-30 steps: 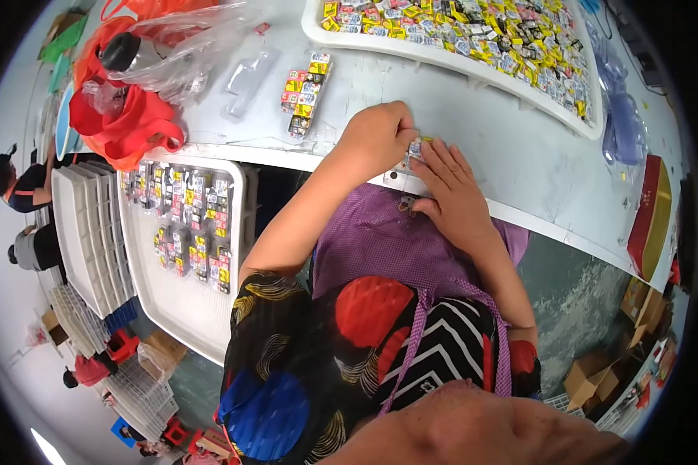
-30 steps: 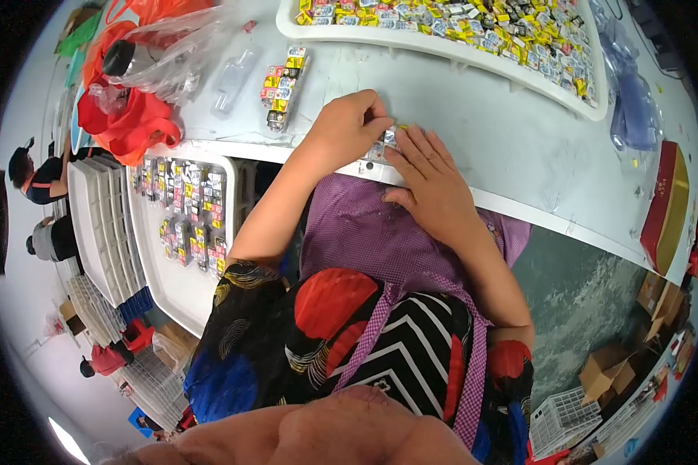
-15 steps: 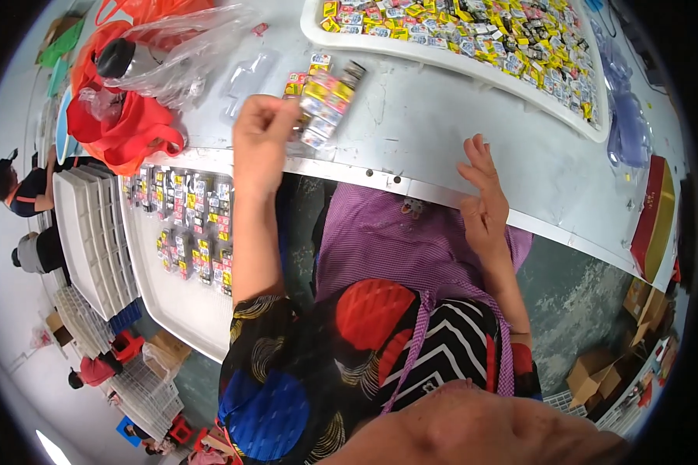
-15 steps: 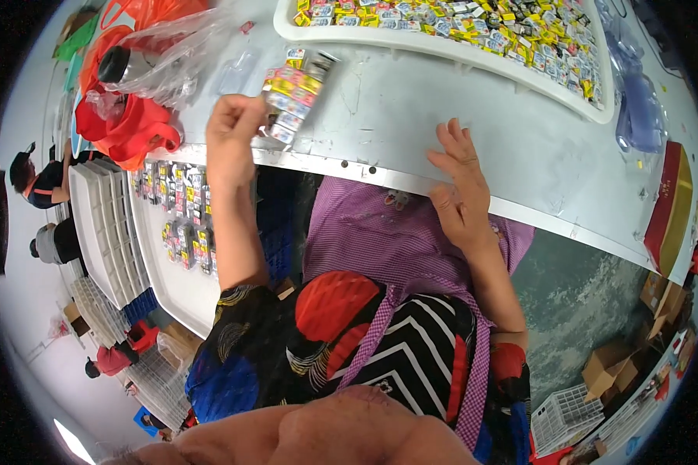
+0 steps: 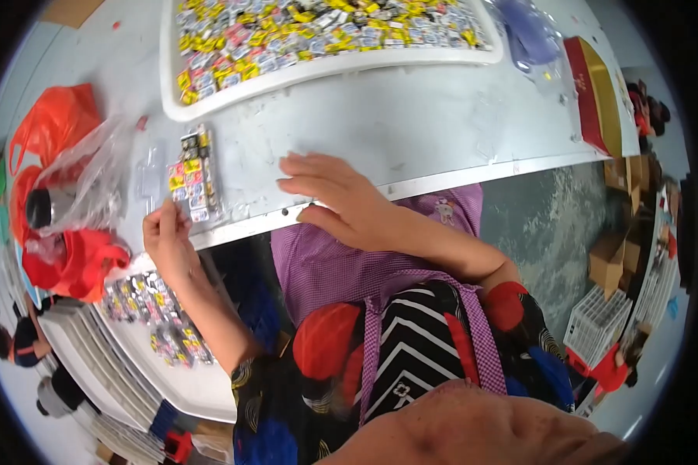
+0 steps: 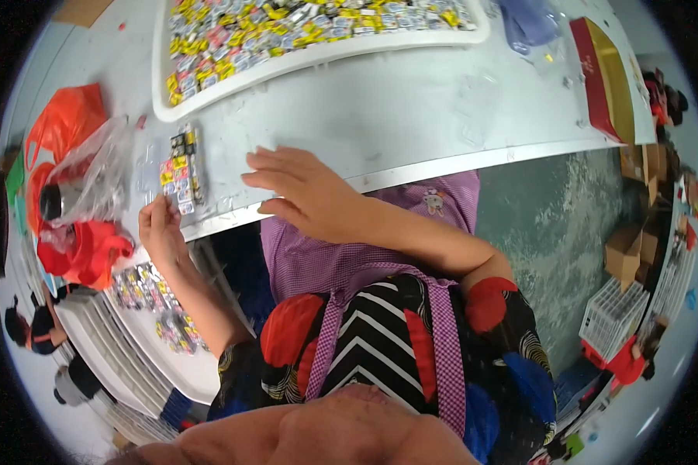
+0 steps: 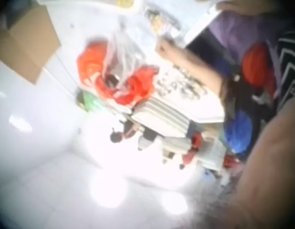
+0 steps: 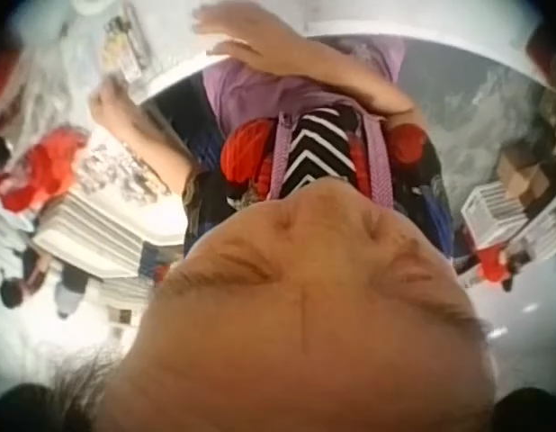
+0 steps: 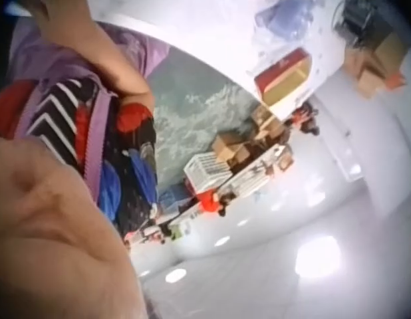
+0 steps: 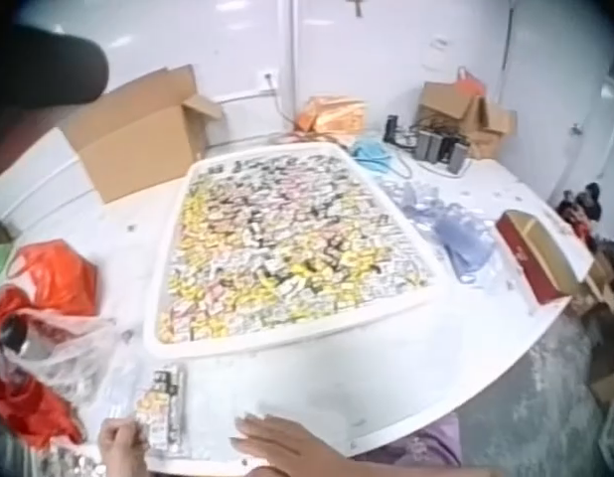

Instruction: Picking small character-printed toy blocks from a large tray and placing them into individual slots of a clear plastic display package.

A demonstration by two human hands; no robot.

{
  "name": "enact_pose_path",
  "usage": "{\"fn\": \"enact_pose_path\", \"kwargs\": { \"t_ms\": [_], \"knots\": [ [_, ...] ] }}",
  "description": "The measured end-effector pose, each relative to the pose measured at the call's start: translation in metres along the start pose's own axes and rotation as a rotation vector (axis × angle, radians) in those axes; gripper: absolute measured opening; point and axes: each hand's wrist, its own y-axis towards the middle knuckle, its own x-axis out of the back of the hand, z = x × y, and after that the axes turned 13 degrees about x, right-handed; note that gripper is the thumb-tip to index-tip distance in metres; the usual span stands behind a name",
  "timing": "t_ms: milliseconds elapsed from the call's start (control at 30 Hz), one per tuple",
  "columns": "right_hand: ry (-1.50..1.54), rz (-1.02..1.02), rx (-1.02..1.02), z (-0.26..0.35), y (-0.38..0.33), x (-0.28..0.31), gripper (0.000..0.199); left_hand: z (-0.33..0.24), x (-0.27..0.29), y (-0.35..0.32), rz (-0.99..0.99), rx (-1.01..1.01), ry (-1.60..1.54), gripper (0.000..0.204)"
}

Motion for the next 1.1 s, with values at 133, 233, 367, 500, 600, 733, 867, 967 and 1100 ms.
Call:
{"fn": "enact_pose_path", "kwargs": {
  "t_ms": [133, 233, 367, 500, 600, 733, 867, 967, 1100],
  "knots": [
    [-0.502, -0.195, -0.117, -0.008, -0.035, 0.061, 0.043, 0.003, -0.011, 0.005, 0.015, 0.053, -0.016, 0.010],
    [-0.890, -0.185, -0.300, -0.038, -0.073, 0.141, 0.043, 0.003, -0.012, 0.007, 0.022, 0.036, 0.047, 0.014],
    [-1.008, 0.020, -0.406, -0.062, -0.111, 0.198, 0.052, -0.001, -0.018, 0.005, -0.091, -0.018, 0.171, 0.019],
    [-0.824, 0.091, -0.514, -0.047, -0.097, 0.196, 0.047, -0.010, -0.025, -0.010, -0.300, -0.246, 0.458, 0.021],
    [-0.650, 0.066, -0.536, -0.044, -0.086, 0.172, 0.035, -0.017, -0.033, -0.021, -0.254, -0.336, 0.449, 0.023],
    [-0.594, 0.093, -0.503, -0.035, -0.051, 0.107, 0.018, -0.023, -0.083, -0.036, -0.029, -0.464, 0.504, 0.024],
    [-0.555, 0.145, -0.480, -0.029, -0.016, 0.064, 0.020, -0.025, -0.159, -0.021, 0.200, -0.789, 0.756, 0.037],
    [-0.574, 0.019, -0.318, -0.043, -0.013, 0.073, 0.022, -0.014, -0.220, 0.020, 0.304, -1.119, 0.731, 0.033],
    [-0.757, -0.234, -0.190, -0.071, 0.034, 0.147, 0.034, -0.017, -0.268, 0.048, 0.139, -0.864, 1.099, 0.041]
  ]
}}
